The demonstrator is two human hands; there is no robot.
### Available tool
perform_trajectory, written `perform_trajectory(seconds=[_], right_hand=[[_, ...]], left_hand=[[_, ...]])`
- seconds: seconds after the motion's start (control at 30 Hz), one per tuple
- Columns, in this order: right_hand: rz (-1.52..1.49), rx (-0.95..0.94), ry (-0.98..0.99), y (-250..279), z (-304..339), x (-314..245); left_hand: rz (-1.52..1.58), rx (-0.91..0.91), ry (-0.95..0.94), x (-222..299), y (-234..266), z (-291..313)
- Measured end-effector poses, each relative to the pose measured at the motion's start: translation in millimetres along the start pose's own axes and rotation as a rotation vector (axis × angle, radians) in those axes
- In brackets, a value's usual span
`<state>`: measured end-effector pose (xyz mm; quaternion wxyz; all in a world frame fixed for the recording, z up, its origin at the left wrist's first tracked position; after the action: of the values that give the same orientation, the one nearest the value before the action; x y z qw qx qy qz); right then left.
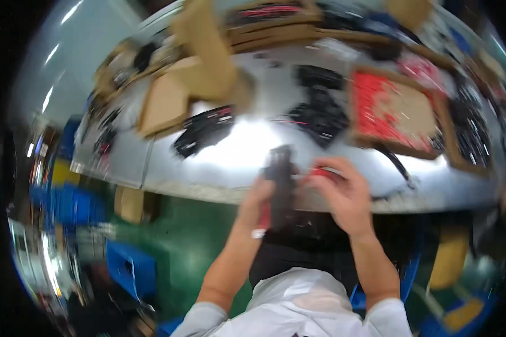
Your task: Assembling small electronic fan components by connecting wires and housing parts using pliers.
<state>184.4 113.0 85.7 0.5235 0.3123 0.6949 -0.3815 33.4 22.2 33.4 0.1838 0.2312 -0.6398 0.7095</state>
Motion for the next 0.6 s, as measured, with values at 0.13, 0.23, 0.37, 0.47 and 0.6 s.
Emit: perform_trajectory(seconds=[0.13,0.23,0.37,0.47,0.6], right_hand=[[0.039,0.030,0.004,11.5,7.7,-4.9],[0.196,0.067,0.079,29.1,7.3,-12.3],[0.300,0.076,0.065,35.4,6.2,-14.1],[0.301,0.061,0.036,35.4,8.0,-17.2],[0.182,0.049,0.028,39.2,12.9,-8.6]], left_hand=[[0.029,0.009,0.034,-14.0,-9.1,-12.4],[-0.098,-0.004,0.003,-28.1,-23.5,-21.6],[-0.194,-0.004,0.024,-30.9,-29.0,-20.7],[-0.330,0.002,-0.045,-24.4,-42.5,-18.0],[-0.568,-0.040,-0.075,-17.9,-42.9,-19.3]])
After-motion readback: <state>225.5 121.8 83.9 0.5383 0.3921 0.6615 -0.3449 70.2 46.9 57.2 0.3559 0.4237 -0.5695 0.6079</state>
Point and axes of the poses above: each hand's wrist, its own z-axis away from the middle knuckle, its own y-axis out of the back of the hand, x = y × z, the point moved 3 cm from there along -z, towards the middle knuckle, and after that the axes turned 2 degrees about x, right-handed, at the moved point
